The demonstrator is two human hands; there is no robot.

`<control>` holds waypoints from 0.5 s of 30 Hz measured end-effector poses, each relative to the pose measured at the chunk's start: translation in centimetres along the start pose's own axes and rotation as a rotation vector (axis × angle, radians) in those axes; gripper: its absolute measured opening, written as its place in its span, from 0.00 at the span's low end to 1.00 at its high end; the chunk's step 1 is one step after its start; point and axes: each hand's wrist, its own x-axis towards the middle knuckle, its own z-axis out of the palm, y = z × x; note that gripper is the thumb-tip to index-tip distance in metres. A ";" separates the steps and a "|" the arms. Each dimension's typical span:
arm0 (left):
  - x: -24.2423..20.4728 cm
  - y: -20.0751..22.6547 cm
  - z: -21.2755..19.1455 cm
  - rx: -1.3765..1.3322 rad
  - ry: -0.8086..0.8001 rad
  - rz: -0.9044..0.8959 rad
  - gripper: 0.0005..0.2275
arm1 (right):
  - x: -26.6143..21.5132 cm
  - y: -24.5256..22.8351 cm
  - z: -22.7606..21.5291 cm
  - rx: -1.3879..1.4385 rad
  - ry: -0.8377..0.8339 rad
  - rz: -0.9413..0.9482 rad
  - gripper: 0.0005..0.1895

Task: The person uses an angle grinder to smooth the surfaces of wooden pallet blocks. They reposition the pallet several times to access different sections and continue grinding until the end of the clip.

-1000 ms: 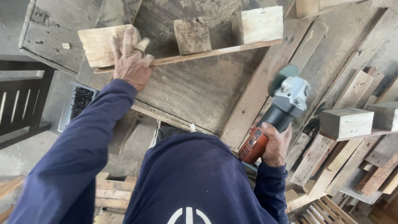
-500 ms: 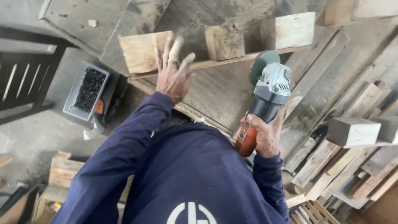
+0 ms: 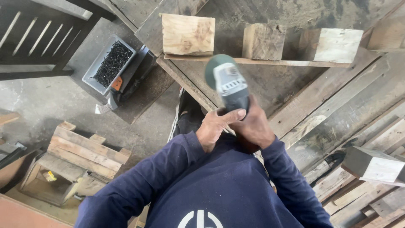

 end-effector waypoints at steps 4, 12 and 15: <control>-0.4 -0.2 -0.9 -0.213 0.194 0.170 0.26 | 1.6 -3.4 2.0 0.042 -0.191 -0.150 0.41; -1.2 2.5 -4.0 -0.435 0.314 0.258 0.18 | 4.4 -8.3 4.5 0.018 -0.321 -0.100 0.38; -1.2 3.4 -4.4 -0.460 0.317 0.207 0.17 | 5.0 -8.9 4.8 0.029 -0.320 -0.098 0.37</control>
